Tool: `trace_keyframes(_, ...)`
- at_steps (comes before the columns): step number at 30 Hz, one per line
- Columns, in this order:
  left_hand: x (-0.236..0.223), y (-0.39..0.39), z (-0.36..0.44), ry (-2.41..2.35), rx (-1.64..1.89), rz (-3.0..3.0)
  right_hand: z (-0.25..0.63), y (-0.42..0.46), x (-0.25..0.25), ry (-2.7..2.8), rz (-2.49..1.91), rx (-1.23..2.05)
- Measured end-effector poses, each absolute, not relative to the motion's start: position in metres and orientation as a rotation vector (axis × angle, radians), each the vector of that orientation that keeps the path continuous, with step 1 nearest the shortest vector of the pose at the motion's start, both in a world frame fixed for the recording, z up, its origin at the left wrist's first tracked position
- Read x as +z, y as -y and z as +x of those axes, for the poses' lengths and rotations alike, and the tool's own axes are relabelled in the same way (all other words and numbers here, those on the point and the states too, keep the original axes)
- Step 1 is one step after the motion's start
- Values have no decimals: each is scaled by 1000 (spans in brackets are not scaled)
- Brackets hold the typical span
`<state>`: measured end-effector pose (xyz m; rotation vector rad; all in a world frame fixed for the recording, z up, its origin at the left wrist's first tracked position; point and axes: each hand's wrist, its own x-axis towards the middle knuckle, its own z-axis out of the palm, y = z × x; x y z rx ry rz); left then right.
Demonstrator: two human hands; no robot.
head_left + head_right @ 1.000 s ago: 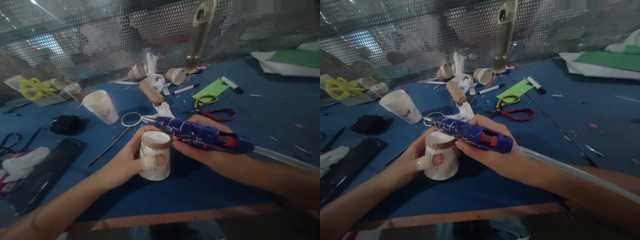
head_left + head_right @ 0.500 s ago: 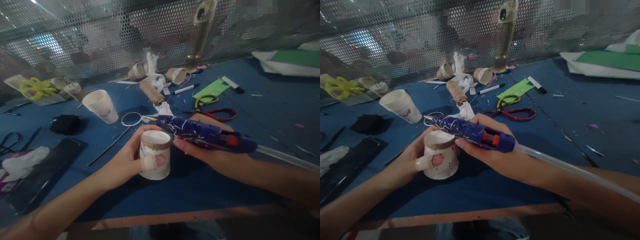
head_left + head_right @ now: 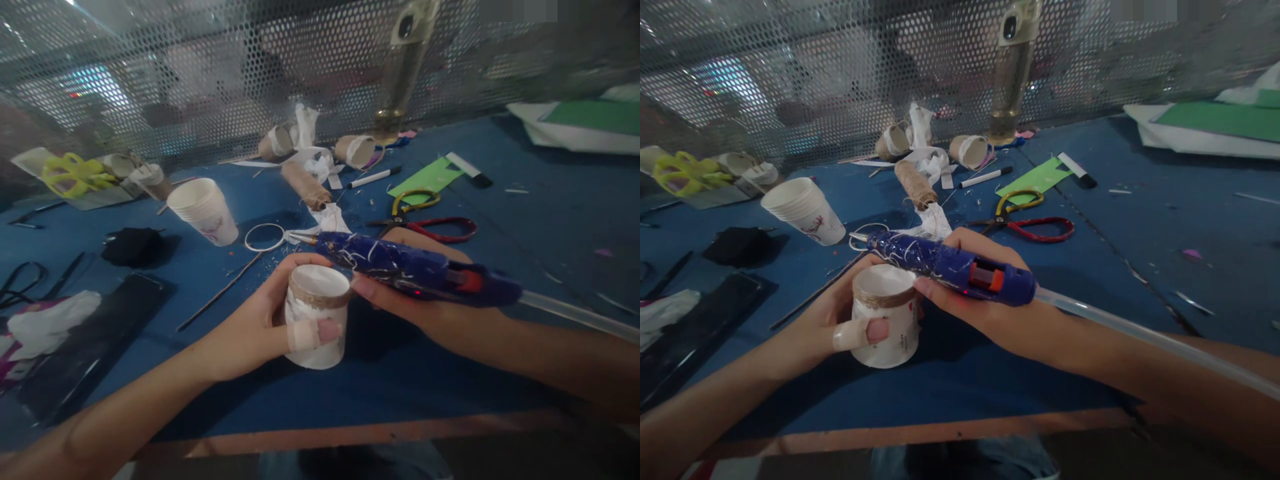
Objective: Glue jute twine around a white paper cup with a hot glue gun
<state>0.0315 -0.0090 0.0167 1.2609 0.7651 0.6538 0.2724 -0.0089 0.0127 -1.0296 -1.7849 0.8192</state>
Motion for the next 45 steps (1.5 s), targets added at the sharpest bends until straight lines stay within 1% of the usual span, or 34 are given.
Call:
trace_keyframes(8,16,9,31,-742,637,1246,273,6,10,1783,-969,803)
trace_keyframes(45,14,8,28,-739,567,1209,273,9,10,1756,-1109,831)
